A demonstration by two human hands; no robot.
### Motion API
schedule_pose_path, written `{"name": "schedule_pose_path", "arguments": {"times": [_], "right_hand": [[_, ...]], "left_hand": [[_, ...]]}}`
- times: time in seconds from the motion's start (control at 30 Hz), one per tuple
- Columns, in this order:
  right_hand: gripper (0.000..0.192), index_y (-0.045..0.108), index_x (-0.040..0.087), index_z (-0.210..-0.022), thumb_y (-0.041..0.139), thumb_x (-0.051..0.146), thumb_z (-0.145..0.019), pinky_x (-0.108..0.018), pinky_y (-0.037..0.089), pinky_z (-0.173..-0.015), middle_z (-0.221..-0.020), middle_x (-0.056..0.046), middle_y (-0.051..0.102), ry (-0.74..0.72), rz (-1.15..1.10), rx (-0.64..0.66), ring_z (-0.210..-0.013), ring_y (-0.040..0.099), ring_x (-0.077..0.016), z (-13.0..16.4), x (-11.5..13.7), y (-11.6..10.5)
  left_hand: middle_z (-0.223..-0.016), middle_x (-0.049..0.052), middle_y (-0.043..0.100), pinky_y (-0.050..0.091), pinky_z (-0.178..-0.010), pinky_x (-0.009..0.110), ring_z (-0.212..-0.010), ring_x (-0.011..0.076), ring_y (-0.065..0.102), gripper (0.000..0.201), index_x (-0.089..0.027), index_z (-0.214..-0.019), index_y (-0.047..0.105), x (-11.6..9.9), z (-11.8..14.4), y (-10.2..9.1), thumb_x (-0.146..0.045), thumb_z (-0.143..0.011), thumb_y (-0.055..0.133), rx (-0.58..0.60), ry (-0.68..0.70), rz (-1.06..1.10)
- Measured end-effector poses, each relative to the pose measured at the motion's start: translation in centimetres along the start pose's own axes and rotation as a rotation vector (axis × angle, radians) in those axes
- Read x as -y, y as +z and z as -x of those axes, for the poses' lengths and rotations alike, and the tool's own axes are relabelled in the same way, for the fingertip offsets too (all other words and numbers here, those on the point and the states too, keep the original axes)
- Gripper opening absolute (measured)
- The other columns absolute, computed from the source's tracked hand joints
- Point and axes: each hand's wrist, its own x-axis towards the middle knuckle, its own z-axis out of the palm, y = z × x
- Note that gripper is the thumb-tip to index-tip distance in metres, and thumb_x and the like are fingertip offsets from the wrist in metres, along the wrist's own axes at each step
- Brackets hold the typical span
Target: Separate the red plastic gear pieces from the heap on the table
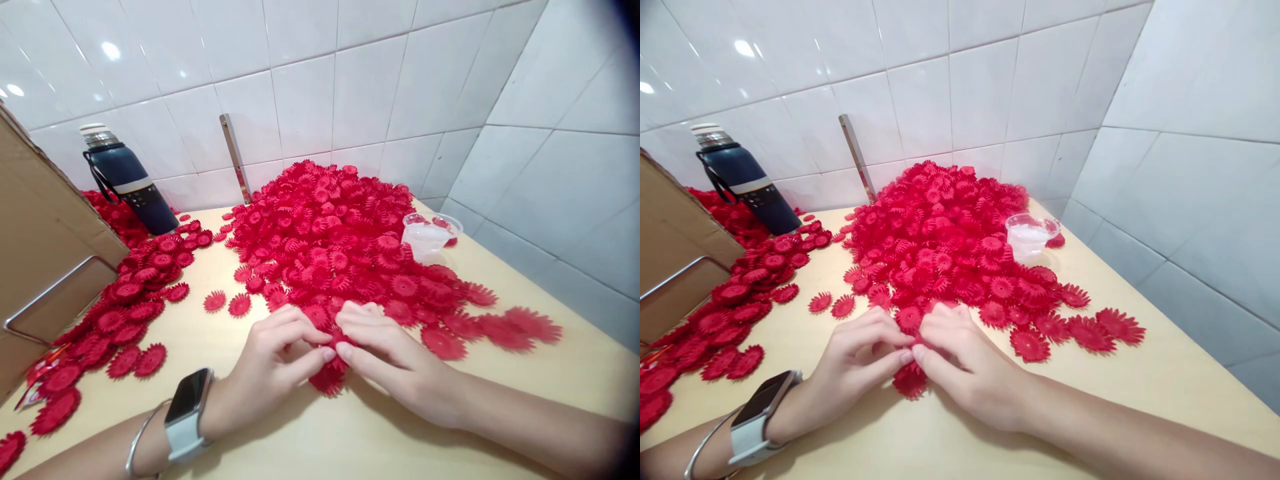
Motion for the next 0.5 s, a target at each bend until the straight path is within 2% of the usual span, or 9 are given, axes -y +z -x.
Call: {"name": "schedule_pose_path", "arguments": {"times": [0.1, 0.23, 0.5], "right_hand": [[0.028, 0.036, 0.018, -0.059, 0.037, 0.015, -0.087, -0.03, 0.032, -0.065, -0.063, 0.001, 0.043, -0.018, 0.007, -0.015, -0.066, 0.04, -0.0135, 0.0, 0.04, 0.02], [0.031, 0.036, 0.018, -0.056, 0.04, 0.016, -0.087, -0.028, 0.03, -0.06, -0.058, 0.002, 0.04, -0.05, -0.012, -0.055, -0.063, 0.037, -0.0127, -0.19, -0.1, 0.03], [0.03, 0.036, 0.018, -0.059, 0.035, 0.021, -0.088, -0.03, 0.033, -0.066, -0.063, 0.001, 0.044, 0.017, -0.018, 0.03, -0.067, 0.04, -0.0142, -0.26, 0.26, -0.23]], "left_hand": [[-0.068, 0.001, 0.058, 0.04, -0.062, 0.021, -0.066, 0.0107, 0.051, 0.009, -0.014, -0.072, 0.063, -0.09, -0.01, 0.03, -0.018, -0.077, 0.058, 0.002, 0.001, -0.016], [-0.072, 0.001, 0.058, 0.04, -0.063, 0.02, -0.068, 0.0104, 0.051, 0.008, -0.015, -0.077, 0.064, -0.09, -0.06, 0.02, -0.018, -0.079, 0.056, 0.013, -0.006, -0.013], [-0.071, 0.001, 0.058, 0.04, -0.064, 0.02, -0.068, 0.0106, 0.052, 0.009, -0.015, -0.074, 0.063, -0.14, -0.17, -0.14, -0.017, -0.078, 0.056, 0.026, -0.028, 0.004]]}}
